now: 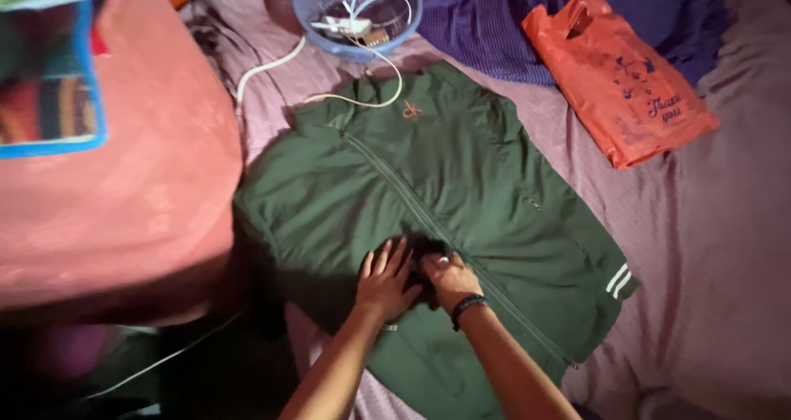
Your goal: The person uses a dark cloth to wipe the surface of a green jacket laid on a bed. They wipe the front, flip the jacket to wipe the back, and then fold the jacket while continuing to wipe it.
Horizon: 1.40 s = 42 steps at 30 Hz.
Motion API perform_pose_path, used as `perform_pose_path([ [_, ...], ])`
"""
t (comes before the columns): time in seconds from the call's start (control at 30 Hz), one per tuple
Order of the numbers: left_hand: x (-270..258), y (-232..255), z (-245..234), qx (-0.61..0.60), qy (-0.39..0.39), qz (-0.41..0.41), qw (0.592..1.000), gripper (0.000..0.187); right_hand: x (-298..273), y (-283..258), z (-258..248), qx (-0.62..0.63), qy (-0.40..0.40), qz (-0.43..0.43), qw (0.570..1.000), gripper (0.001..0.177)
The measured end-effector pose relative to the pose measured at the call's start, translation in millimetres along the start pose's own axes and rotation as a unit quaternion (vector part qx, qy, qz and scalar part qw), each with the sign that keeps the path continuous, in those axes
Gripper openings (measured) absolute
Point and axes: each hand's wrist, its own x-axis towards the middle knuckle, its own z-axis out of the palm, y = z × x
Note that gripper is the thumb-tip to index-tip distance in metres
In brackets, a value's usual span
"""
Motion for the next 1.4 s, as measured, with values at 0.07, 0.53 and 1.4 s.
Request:
perform_pose_path([
  [0.07, -21.0, -4.8, -20.8, 0.017, -0.042, -0.005, 0.999, 0.087, -1.1, -8.8, -23.3, 0.039, -0.06, -0.097, 0.993, 0.047],
  [0.53, -26.5, 0.2, -114.2, 0.166, 0.369, 0.138, 0.904, 0.021, 12.0, -91.4, -87.8, 0.145, 0.264, -0.011, 0.953, 0.017],
  [1.4, 49.3, -43.0, -39.4, -0.093, 0.102, 0.168, 0.976, 0.037, 19.2, -53.5, -127.3, 0.015, 0.138, 0.042, 0.99, 0.055],
])
